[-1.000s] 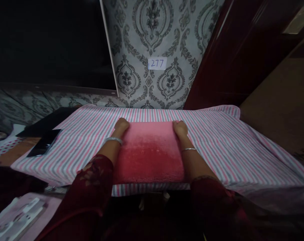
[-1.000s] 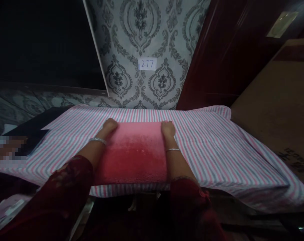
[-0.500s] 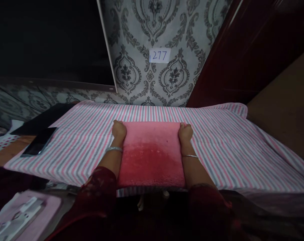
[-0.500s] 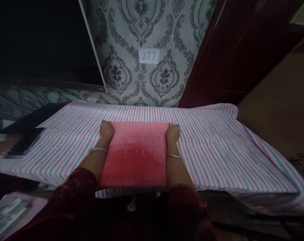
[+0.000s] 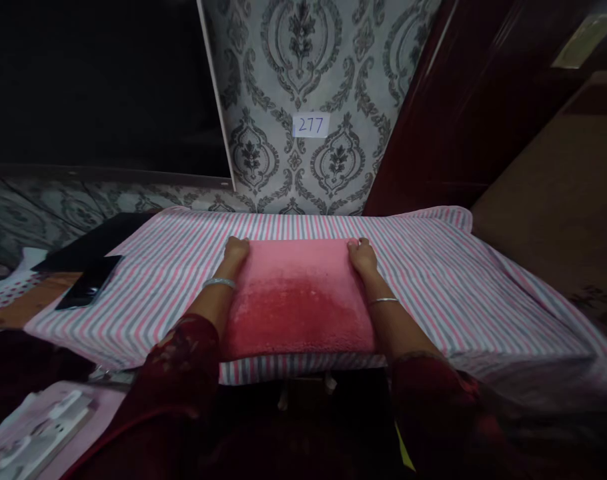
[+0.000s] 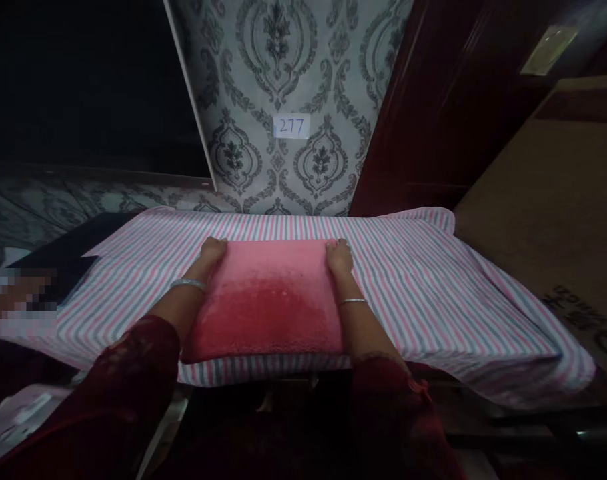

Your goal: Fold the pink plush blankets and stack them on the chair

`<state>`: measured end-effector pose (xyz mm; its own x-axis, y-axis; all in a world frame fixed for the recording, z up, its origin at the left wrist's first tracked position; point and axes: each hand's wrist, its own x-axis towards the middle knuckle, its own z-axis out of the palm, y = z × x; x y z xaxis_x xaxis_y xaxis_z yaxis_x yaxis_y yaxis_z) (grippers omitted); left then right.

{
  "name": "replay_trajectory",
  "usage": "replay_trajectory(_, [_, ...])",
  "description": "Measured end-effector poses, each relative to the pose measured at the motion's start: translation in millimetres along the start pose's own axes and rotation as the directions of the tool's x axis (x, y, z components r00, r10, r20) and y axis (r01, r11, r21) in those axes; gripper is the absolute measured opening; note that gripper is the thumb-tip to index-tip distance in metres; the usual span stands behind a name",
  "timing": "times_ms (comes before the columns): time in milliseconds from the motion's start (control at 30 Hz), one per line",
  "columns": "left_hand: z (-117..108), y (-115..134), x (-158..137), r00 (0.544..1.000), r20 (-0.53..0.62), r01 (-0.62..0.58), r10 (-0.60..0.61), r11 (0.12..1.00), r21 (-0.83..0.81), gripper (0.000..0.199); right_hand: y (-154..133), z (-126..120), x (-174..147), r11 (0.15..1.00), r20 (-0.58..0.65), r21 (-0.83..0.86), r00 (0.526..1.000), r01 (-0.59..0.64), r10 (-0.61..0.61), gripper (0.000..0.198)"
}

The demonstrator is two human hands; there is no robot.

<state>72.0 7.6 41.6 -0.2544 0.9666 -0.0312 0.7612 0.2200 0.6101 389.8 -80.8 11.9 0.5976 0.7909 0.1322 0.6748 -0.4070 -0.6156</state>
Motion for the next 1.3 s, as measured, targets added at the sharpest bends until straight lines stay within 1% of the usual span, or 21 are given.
replay_trajectory(33, [-5.6, 1.8, -5.5, 0.999, -0.018, -0.031, 0.031, 0.999, 0.008, 0.048, -0.8, -3.1, -4.1, 0.997, -0.023, -0.026, 0.997, 0.068, -0.068, 0.052])
replay_trajectory(67, [-10.3, 3.0, -14.5, 0.994, -0.042, -0.096, 0.097, 0.995, 0.025, 0.048, -2.2, -5.4, -9.9, 0.984, -0.040, -0.061, 0.985, 0.166, -0.169, 0.052])
replay_trajectory(100, [-13.8, 3.2, -27.5, 0.978, -0.054, -0.201, 0.203, 0.978, 0.049, 0.046, -4.2, -6.6, -17.3, 0.952, -0.039, -0.098, 0.955, 0.290, -0.295, 0.050])
replay_trajectory(133, [-15.8, 2.3, -44.4, 0.937, -0.049, -0.341, 0.346, 0.937, 0.079, 0.042, -6.7, -6.7, -26.1, 0.896, -0.009, -0.125, 0.902, 0.427, -0.431, 0.048])
replay_trajectory(167, [-16.0, 0.0, -64.7, 0.852, -0.002, -0.521, 0.524, 0.847, 0.107, 0.037, -9.8, -5.7, -36.1, 0.819, 0.049, -0.132, 0.829, 0.559, -0.557, 0.047])
replay_trajectory(200, [-14.5, -3.8, -87.5, 0.744, 0.087, -0.668, 0.662, 0.738, 0.099, 0.032, -13.1, -3.8, -46.9, 0.734, 0.127, -0.110, 0.742, 0.671, -0.659, 0.047])
replay_trajectory(233, [-11.1, -9.1, -111.3, 0.616, 0.178, -0.786, 0.767, 0.614, 0.072, 0.032, -16.4, -1.2, -57.8, 0.647, 0.210, -0.071, 0.646, 0.759, -0.734, 0.047])
replay_trajectory(300, [0.1, -23.7, -155.9, 0.381, 0.314, -0.920, 0.870, 0.391, 0.032, 0.029, -22.3, 5.3, -77.5, 0.493, 0.361, 0.026, 0.452, 0.870, -0.816, 0.050])
replay_trajectory(333, [7.2, -32.4, -173.9, 0.292, 0.351, -0.954, 0.890, 0.297, 0.041, 0.032, -24.4, 8.8, -85.0, 0.431, 0.421, 0.069, 0.365, 0.900, -0.830, 0.051])
replay_trajectory(367, [14.9, -41.3, -187.7, 0.261, 0.354, -0.965, 0.898, 0.249, 0.081, 0.041, -25.8, 12.1, -89.9, 0.381, 0.469, 0.104, 0.293, 0.919, -0.833, 0.052])
replay_trajectory(400, [22.6, -50.1, -197.3, 0.251, 0.355, -0.967, 0.900, 0.222, 0.122, 0.050, -26.5, 15.2, -92.0, 0.342, 0.505, 0.126, 0.236, 0.931, -0.830, 0.052])
replay_trajectory(433, [29.8, -58.3, -202.9, 0.252, 0.357, -0.965, 0.899, 0.207, 0.160, 0.056, -26.5, 18.2, -90.9, 0.310, 0.530, 0.137, 0.195, 0.941, -0.825, 0.052])
replay_trajectory(467, [36.0, -65.5, -205.3, 0.264, 0.352, -0.959, 0.898, 0.206, 0.194, 0.061, -26.0, 20.9, -86.8, 0.287, 0.547, 0.138, 0.169, 0.948, -0.820, 0.052])
replay_trajectory(500, [41.1, -71.3, -205.6, 0.275, 0.348, -0.953, 0.896, 0.209, 0.218, 0.062, -25.1, 23.5, -79.9, 0.274, 0.557, 0.128, 0.159, 0.953, -0.815, 0.052])
replay_trajectory(567, [46.9, -78.4, -203.1, 0.293, 0.332, -0.945, 0.897, 0.219, 0.241, 0.061, -22.8, 28.5, -60.1, 0.272, 0.564, 0.086, 0.178, 0.959, -0.807, 0.056])
replay_trajectory(633, [47.7, -80.4, -201.0, 0.298, 0.321, -0.944, 0.899, 0.229, 0.236, 0.060, -21.1, 33.6, -36.7, 0.300, 0.557, 0.023, 0.237, 0.954, -0.796, 0.058])
replay_trajectory(767, [43.5, -78.4, -201.8, 0.293, 0.309, -0.952, 0.905, 0.245, 0.186, 0.061, -20.9, 44.5, 1.7, 0.419, 0.553, -0.085, 0.392, 0.904, -0.735, 0.059])
replay_trajectory(867, [42.8, -78.5, -202.9, 0.312, 0.299, -0.946, 0.902, 0.267, 0.183, 0.061, -22.2, 51.0, 13.2, 0.498, 0.572, -0.099, 0.459, 0.862, -0.680, 0.062])
replay_trajectory(967, [44.1, -79.5, -203.0, 0.323, 0.303, -0.943, 0.897, 0.280, 0.177, 0.060, -23.1, 53.2, 11.6, 0.525, 0.563, -0.110, 0.488, 0.844, -0.667, 0.063])
replay_trajectory(1133, [41.5, -74.9, -205.1, 0.335, 0.320, -0.941, 0.886, 0.298, 0.162, 0.058, -24.6, 47.7, 4.1, 0.529, 0.552, -0.137, 0.507, 0.838, -0.661, 0.062])
replay_trajectory(1300, [20.6, -65.8, -204.0, 0.336, 0.335, -0.942, 0.880, 0.316, 0.115, 0.054, -38.8, 37.3, -0.9, 0.544, 0.589, -0.177, 0.531, 0.820, -0.609, 0.062])
